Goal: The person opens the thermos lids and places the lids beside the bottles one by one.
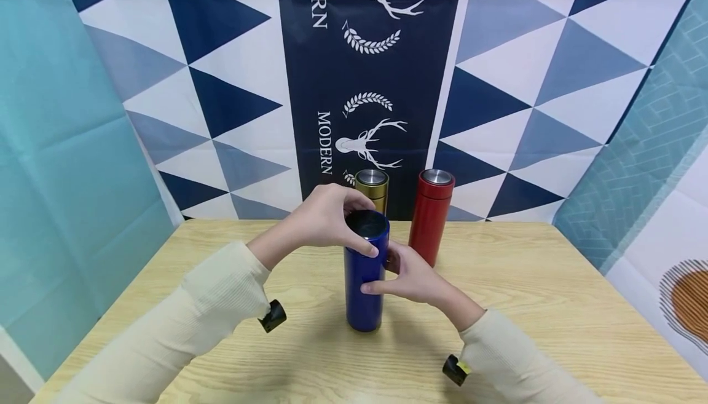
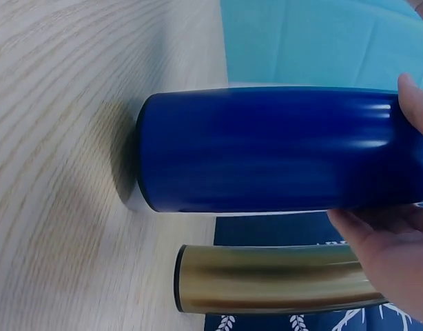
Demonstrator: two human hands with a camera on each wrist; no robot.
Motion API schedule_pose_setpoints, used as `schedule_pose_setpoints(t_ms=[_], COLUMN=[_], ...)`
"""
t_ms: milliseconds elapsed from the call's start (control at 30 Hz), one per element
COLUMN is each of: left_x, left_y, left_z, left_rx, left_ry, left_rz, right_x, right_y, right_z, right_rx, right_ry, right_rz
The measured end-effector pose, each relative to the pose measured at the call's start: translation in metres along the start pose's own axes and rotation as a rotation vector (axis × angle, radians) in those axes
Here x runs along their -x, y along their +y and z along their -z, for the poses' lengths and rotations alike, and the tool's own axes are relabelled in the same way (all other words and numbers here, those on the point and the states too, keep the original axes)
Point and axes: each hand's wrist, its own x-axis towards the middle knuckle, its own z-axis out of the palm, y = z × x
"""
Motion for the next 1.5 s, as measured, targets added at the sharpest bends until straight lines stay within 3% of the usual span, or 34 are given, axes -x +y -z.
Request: schedule_pose_setpoints(t_ms=[400, 933, 1200, 1500], left_x=[0.007, 0.013, 0.002, -0.017], left_y=[-0.011, -0.017, -0.042, -0.081], left_z=[-0.005, -0.011, -0.01, 0.001], left_rx=[0.028, 0.048, 0.17, 0.435], left_ry=[0.069, 0.071, -0.004, -0.2], left_rz=[-0.012, -0.008, -0.093, -0.149], right_x=[-0.006, -0.007, -0.013, -0.019], right_y=[0.001, 0.001, 0.007, 0.01], right_z=[-0.007, -0.009, -0.005, -0.004], right_rx=[-0.008, -0.021, -0.011, -0.028], right_ry=[-0.004, -0.013, 0.01, 0.003], right_rz=[-0.011, -0.011, -0.012, -0.06])
